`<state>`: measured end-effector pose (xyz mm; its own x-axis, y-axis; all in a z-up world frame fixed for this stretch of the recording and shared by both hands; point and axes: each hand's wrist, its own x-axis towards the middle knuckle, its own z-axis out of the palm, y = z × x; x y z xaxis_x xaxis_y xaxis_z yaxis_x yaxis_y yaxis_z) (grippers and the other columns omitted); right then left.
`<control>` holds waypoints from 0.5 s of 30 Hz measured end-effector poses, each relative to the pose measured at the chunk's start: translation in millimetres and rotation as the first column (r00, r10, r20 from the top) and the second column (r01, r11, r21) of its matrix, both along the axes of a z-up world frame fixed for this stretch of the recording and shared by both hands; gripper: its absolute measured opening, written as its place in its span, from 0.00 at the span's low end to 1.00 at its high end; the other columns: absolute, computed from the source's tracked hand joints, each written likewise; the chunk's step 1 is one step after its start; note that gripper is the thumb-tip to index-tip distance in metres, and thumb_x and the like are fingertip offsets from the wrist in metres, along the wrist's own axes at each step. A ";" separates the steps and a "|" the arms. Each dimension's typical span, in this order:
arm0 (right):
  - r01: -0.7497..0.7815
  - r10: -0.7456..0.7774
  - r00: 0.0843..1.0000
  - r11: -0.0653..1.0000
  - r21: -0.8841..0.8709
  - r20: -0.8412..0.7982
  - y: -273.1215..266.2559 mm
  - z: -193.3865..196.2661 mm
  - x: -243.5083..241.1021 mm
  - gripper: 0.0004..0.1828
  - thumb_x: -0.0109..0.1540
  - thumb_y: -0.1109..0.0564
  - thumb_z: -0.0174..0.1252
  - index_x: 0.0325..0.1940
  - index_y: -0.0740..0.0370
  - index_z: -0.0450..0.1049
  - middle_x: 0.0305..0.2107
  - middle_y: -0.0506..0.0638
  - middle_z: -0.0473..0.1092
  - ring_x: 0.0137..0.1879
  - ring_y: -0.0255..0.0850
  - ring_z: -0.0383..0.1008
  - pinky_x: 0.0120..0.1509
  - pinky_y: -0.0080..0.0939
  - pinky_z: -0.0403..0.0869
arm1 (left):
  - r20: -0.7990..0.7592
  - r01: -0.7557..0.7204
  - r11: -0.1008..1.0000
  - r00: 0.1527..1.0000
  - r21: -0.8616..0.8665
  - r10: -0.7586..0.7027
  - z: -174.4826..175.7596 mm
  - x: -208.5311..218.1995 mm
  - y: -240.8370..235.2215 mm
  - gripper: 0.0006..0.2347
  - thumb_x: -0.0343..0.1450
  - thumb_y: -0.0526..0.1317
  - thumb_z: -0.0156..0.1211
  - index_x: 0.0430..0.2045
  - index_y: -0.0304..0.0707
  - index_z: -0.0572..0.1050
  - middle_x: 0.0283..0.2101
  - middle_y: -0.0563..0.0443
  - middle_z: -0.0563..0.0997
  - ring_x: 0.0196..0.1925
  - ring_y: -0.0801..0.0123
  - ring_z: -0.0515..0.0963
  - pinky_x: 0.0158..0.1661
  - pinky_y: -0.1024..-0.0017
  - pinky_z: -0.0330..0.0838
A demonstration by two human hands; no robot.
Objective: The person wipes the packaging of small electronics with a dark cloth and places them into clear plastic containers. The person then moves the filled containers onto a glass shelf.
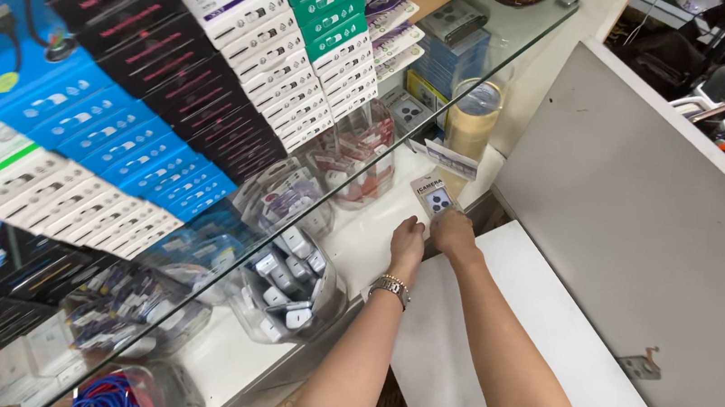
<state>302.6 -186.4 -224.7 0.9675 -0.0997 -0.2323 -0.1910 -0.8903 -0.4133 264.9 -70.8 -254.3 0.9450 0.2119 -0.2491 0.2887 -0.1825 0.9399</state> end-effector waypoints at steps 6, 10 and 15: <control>0.082 -0.088 0.977 0.996 -0.036 -0.194 -13.0 -22.7 43.4 0.35 0.56 0.54 0.67 0.62 0.73 0.64 0.58 0.71 0.64 0.63 0.65 0.67 0.65 0.52 0.70 | -0.315 -0.037 0.955 0.947 -0.294 -0.061 -33.1 33.5 -13.3 0.21 0.72 0.41 0.52 0.57 0.26 0.72 0.61 0.37 0.76 0.65 0.55 0.74 0.62 0.64 0.65; 0.100 -0.098 0.938 0.995 -0.010 -0.333 -15.0 -20.9 54.5 0.46 0.53 0.51 0.73 0.68 0.73 0.60 0.64 0.70 0.61 0.72 0.60 0.62 0.73 0.47 0.67 | -0.250 -0.019 0.923 0.965 -0.383 -0.084 -65.9 54.1 -22.9 0.21 0.75 0.42 0.52 0.59 0.25 0.67 0.61 0.39 0.73 0.63 0.59 0.71 0.62 0.65 0.64; 0.106 -0.092 0.966 0.993 0.045 -0.242 -18.8 -33.7 55.1 0.34 0.56 0.50 0.69 0.60 0.71 0.69 0.61 0.68 0.65 0.70 0.60 0.63 0.71 0.49 0.67 | -0.272 -0.036 0.953 0.961 -0.302 -0.050 -78.6 60.6 -20.3 0.19 0.73 0.41 0.56 0.53 0.22 0.75 0.51 0.39 0.81 0.53 0.63 0.79 0.52 0.69 0.71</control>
